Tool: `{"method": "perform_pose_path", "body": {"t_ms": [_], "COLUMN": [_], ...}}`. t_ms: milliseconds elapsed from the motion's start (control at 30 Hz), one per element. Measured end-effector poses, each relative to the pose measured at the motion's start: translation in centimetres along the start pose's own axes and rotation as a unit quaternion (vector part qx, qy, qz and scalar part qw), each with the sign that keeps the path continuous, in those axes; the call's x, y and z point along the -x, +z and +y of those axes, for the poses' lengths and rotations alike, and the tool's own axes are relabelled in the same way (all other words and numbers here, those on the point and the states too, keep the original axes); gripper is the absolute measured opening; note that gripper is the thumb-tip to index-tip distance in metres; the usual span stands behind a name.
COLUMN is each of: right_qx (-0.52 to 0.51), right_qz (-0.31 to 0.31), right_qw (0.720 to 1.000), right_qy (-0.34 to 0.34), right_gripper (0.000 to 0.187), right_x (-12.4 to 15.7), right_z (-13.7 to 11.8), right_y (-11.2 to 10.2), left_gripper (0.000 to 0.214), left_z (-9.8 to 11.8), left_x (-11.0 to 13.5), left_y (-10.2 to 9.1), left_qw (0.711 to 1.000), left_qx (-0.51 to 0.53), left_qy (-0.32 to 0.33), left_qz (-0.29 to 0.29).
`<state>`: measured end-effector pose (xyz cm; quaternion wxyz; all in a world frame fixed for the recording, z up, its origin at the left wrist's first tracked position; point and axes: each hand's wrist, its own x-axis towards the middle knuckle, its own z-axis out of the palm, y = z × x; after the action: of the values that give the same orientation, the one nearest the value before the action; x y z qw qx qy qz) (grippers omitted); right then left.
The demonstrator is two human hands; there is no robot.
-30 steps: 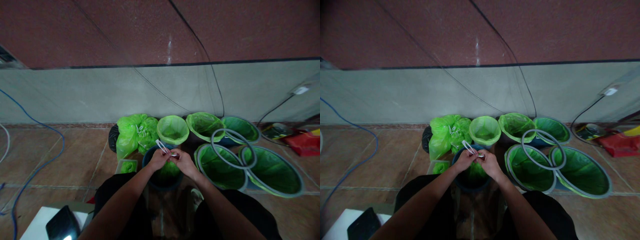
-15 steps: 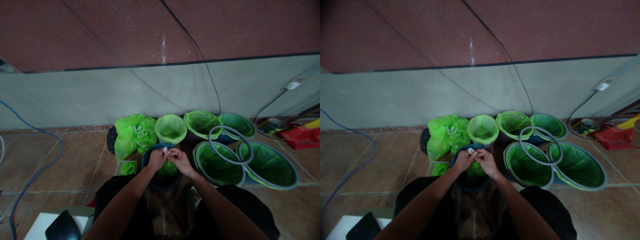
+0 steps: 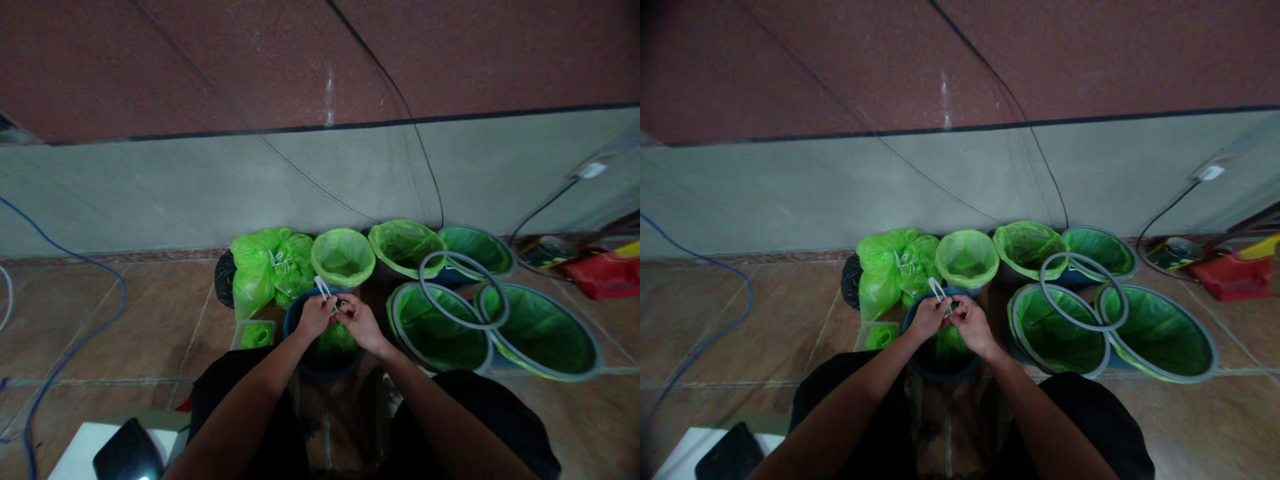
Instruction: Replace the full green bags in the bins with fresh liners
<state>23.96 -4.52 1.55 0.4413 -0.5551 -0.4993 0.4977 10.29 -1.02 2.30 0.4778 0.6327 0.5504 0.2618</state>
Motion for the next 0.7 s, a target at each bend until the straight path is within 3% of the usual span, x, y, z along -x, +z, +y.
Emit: {"method": "perform_pose_path", "body": {"t_ms": [133,267,400,500,600,700], "right_qx": [0.052,0.042,0.029,0.031,0.034,0.070], "right_qz": [0.030,0.020,0.008,-0.007,-0.005,0.006], "right_qw": [0.998,0.999,0.999,0.999,0.999,0.997], "right_qy": [0.002,0.015,0.020,0.017,-0.003,-0.016], "right_gripper": [0.031,0.026,0.023,0.021,0.020,0.021], "right_x": [-0.2,-0.3,-0.1,0.0,0.1,0.1], "right_z": [0.0,0.3,0.7,0.8,0.8,0.7], "right_y": [-0.7,-1.1,-1.1,-0.8,-0.5,-0.2], "left_gripper": [0.028,0.029,0.024,0.020,0.015,0.016], "left_z": [0.1,-0.4,-0.4,0.2,0.9,0.8], "left_x": [0.2,0.3,0.1,0.2,0.2,-0.1], "left_y": [0.3,0.5,0.4,0.1,0.0,0.3], "left_qw": [0.985,0.978,0.985,0.996,0.997,0.995], "left_qx": [0.149,0.180,0.137,0.036,-0.076,-0.092], "left_qy": [-0.050,-0.056,-0.049,-0.022,0.007,-0.022], "left_qz": [-0.068,-0.094,-0.089,-0.072,-0.020,0.031]}}
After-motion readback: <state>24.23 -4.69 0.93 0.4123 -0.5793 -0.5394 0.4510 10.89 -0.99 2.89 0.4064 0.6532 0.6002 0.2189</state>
